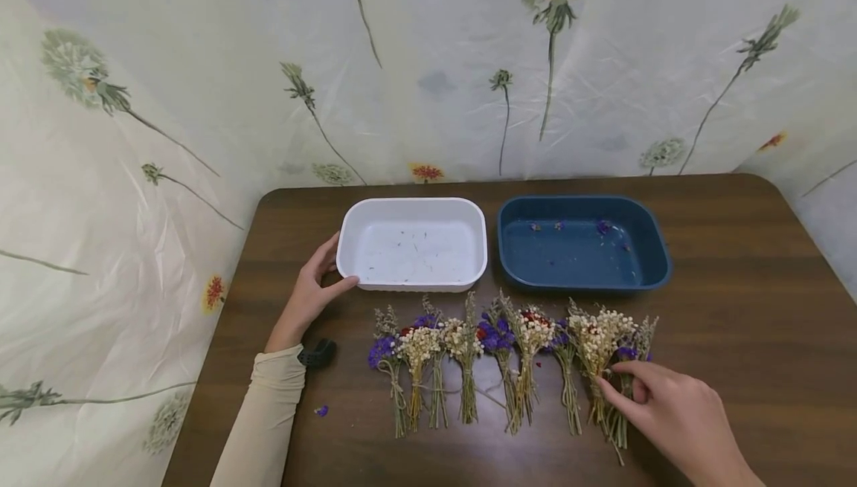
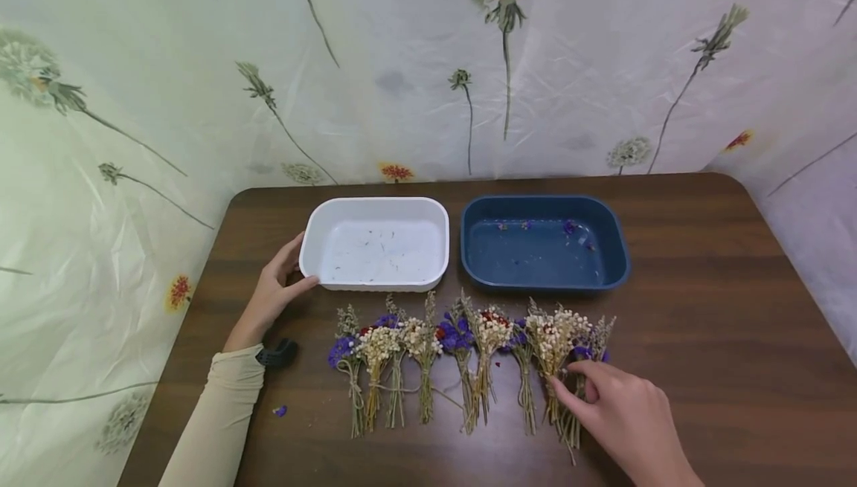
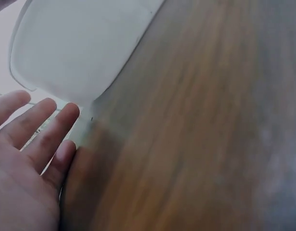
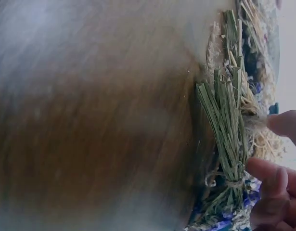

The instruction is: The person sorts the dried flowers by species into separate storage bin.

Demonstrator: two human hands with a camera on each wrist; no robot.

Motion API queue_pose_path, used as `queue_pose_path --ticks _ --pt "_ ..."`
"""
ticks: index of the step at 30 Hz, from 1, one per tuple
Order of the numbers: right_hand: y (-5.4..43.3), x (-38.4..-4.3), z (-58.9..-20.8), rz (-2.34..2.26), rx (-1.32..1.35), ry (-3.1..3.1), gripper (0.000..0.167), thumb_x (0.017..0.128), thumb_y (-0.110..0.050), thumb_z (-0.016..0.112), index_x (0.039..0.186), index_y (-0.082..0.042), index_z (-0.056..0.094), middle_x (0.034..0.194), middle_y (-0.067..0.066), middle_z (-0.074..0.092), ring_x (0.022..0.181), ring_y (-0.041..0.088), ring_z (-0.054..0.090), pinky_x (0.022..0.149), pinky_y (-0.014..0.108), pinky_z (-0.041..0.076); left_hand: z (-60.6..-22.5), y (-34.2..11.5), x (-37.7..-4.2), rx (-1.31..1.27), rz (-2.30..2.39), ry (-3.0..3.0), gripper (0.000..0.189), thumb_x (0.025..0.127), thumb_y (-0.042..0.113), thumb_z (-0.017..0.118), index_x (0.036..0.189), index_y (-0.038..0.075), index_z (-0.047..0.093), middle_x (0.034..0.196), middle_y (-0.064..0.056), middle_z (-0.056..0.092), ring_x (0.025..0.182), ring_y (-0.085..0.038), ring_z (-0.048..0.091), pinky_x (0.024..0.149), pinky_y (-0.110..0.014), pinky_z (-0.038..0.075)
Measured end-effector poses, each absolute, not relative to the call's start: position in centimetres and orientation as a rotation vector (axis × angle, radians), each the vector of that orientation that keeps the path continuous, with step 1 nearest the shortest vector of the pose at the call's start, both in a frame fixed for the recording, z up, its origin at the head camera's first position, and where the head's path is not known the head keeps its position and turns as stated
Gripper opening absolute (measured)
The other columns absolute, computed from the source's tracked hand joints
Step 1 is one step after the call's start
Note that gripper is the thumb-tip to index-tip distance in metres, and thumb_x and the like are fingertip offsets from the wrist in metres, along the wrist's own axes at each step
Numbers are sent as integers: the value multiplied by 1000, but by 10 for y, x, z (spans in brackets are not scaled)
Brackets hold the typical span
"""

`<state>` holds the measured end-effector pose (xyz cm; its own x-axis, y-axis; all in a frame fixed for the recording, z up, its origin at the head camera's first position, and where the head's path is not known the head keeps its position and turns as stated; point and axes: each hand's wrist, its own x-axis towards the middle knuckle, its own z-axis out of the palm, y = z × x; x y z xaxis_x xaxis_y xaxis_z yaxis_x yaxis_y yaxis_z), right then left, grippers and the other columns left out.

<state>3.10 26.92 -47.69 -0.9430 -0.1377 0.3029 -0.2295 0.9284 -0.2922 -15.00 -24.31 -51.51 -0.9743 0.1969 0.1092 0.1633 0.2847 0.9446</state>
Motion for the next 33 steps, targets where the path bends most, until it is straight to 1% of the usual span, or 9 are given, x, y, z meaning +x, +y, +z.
queue_pose_path --ticks 6,13,15,19,24,29,33 --pt "266 27 -478 432 241 -2864 20 75 -33 90 84 -19 79 54 -20 36 45 -5 23 45 21 22 -517 -245 -150 360 1833 2474 83 91 7 78 161 26 38 162 -6 45 143 -29 49 104 -17 41" --pt "263 25 -480 453 258 -2854 23 73 -35 91 85 -19 79 54 -22 35 46 -6 23 45 21 23 -519 -246 -150 388 1856 2456 90 88 -1 79 162 22 34 164 -9 41 148 -32 43 105 -15 40" --pt "262 26 -481 454 258 -2853 23 72 -35 91 84 -19 79 54 -23 35 47 -5 23 45 21 23 -519 -246 -151 407 1855 2458 92 86 -2 80 163 22 33 164 -10 41 148 -32 42 105 -16 40" --pt "260 27 -482 470 238 -2871 22 74 -36 90 84 -20 79 54 -22 36 47 -5 25 46 21 24 -519 -244 -151 425 1847 2465 95 85 -3 81 163 22 32 163 -11 42 147 -32 43 106 -15 40" --pt "258 28 -483 499 199 -2905 17 77 -33 89 80 -22 75 54 -22 36 47 -4 25 47 22 25 -519 -243 -151 434 1856 2456 95 84 -3 82 163 20 33 162 -12 43 147 -33 43 106 -14 40" --pt "257 27 -485 521 186 -2908 18 77 -28 88 76 -24 70 55 -23 38 47 -6 27 49 22 27 -522 -244 -152 437 1859 2451 95 84 -3 82 162 22 34 162 -11 44 146 -32 44 107 -16 40" --pt "256 26 -485 554 163 -2936 18 78 -29 88 77 -22 71 55 -22 41 47 -6 29 50 22 29 -523 -245 -152 435 1868 2453 96 83 -4 82 163 21 33 161 -12 45 145 -33 44 107 -16 40"
